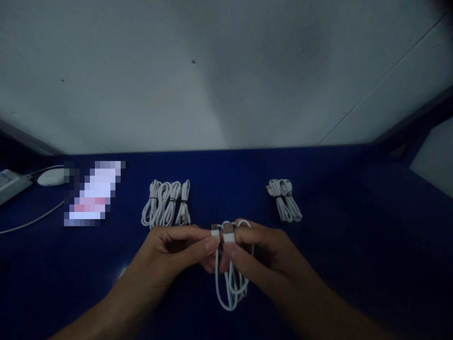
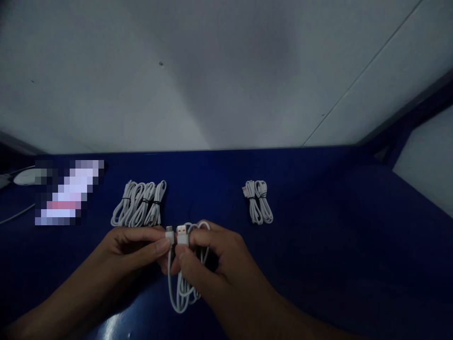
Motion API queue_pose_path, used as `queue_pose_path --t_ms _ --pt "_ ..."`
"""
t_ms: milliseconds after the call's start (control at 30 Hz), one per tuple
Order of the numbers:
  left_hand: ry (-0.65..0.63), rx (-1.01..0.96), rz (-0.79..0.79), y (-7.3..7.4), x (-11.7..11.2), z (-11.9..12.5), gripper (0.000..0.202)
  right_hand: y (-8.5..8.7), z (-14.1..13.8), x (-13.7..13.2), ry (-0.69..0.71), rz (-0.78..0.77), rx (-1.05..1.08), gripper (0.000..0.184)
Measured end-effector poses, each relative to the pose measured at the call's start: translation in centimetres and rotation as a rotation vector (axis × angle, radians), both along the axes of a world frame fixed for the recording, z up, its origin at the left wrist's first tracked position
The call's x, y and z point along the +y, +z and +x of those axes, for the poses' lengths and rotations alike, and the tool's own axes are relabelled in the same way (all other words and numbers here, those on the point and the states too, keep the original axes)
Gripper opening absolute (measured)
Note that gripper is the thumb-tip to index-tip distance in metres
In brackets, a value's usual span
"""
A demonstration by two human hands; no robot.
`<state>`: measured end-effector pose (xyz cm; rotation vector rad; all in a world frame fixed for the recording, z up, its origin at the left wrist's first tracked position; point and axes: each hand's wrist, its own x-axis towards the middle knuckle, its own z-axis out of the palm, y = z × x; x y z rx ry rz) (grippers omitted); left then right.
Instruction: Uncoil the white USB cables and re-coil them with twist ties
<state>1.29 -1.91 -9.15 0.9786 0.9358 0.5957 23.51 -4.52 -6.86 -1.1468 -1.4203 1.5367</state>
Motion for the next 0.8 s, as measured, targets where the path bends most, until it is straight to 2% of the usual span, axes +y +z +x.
queue_pose_path --t_ms 800 --pt "0.005 0.015 0.018 0.52 0.05 0.35 0.019 0.56 0.17 -0.15 0.024 0.003 -0.026 0.030"
